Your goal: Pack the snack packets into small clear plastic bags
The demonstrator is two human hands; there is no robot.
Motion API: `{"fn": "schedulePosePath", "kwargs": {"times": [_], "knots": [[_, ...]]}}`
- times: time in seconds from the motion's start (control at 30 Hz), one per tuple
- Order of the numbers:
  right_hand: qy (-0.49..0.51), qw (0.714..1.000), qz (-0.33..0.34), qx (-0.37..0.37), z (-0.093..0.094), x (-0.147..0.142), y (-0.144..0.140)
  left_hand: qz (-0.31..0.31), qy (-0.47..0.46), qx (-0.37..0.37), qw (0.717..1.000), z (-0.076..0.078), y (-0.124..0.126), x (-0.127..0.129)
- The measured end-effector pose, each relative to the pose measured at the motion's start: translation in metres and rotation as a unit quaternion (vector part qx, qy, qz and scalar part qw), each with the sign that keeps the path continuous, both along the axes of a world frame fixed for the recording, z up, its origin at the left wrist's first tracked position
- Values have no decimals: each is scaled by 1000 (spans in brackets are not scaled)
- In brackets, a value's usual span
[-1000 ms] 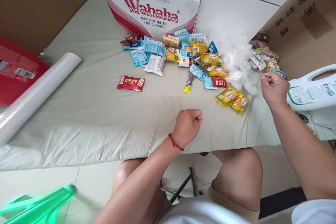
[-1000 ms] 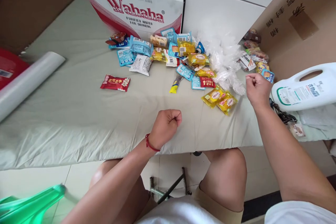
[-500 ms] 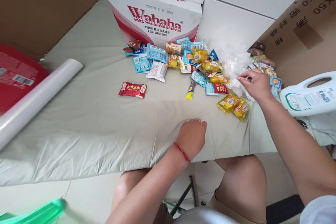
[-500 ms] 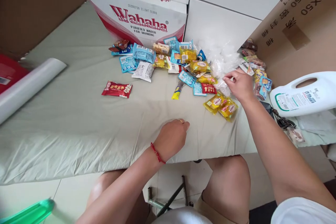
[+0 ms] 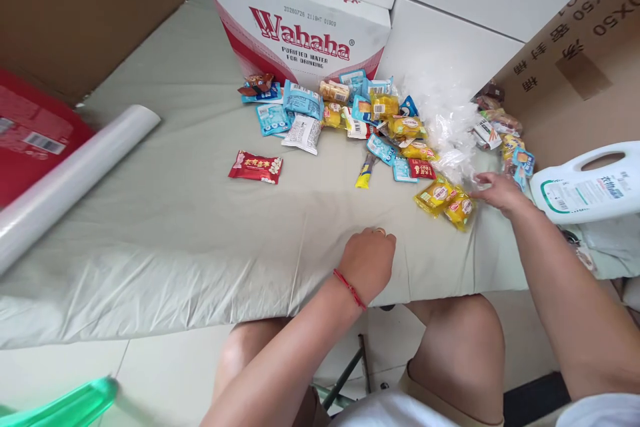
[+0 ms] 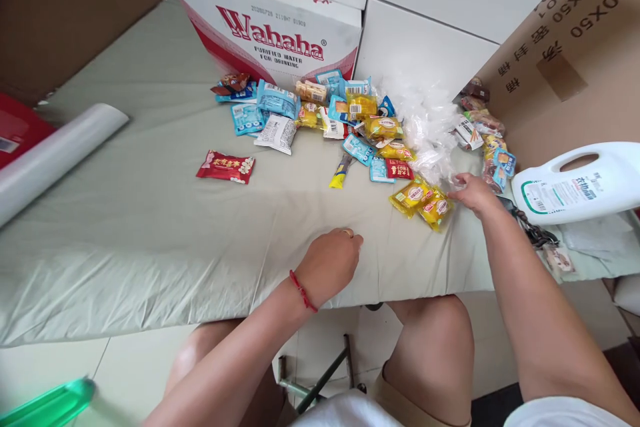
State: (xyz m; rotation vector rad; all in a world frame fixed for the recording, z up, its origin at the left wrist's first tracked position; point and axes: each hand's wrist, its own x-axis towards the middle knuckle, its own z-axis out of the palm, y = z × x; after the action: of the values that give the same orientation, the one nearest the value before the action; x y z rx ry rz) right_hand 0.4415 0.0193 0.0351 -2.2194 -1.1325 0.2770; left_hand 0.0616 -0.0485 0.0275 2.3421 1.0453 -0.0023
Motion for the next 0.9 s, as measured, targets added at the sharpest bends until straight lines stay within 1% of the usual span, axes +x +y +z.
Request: {"fn": "schedulePosePath", "kwargs": {"times": [0.07, 0.17, 0.2, 0.27, 0.3, 0.33, 0.37, 0.4, 0.5, 0.57, 0.6, 0.67, 0.73, 0.83, 0.9], "knots": [[-1, 1000, -24, 17, -5, -6, -16, 2, -11, -2, 1000, 0, 0, 1], [15, 992, -80, 96, -2, -23, -40, 27, -50, -10, 998, 1, -1, 4], [35, 987, -90, 127, 2, -33, -48, 43, -67, -14, 997, 1, -1, 5], [133, 972, -75, 181, 8, -63, -60, 81, -103, -19, 991, 2, 0, 6], [236, 947, -47, 214, 11, -83, -64, 103, -123, -18, 987, 2, 2, 6], [342, 914, -12, 220, 12, -105, -65, 129, -145, -16, 981, 2, 4, 6], [413, 885, 7, 215, 12, -128, -65, 159, -170, -15, 973, 1, 7, 5], [463, 862, 19, 208, 12, -151, -63, 193, -197, -13, 961, 0, 10, 3], [564, 809, 75, 147, 4, -209, -49, 297, -288, -3, 910, -5, 18, -3], [604, 782, 105, 117, -3, -231, -41, 340, -337, 11, 878, -8, 21, -7], [617, 771, 111, 108, -6, -237, -39, 350, -354, 19, 867, -9, 22, -8], [632, 761, 114, 89, -11, -242, -39, 352, -371, 37, 859, -11, 23, -8], [632, 763, 116, 70, -13, -241, -43, 347, -371, 47, 860, -13, 24, -6], [601, 787, 118, 73, -12, -233, -48, 345, -361, 57, 865, -17, 27, -4], [576, 805, 117, 84, -10, -226, -48, 338, -360, 95, 865, -19, 30, -3]]}}
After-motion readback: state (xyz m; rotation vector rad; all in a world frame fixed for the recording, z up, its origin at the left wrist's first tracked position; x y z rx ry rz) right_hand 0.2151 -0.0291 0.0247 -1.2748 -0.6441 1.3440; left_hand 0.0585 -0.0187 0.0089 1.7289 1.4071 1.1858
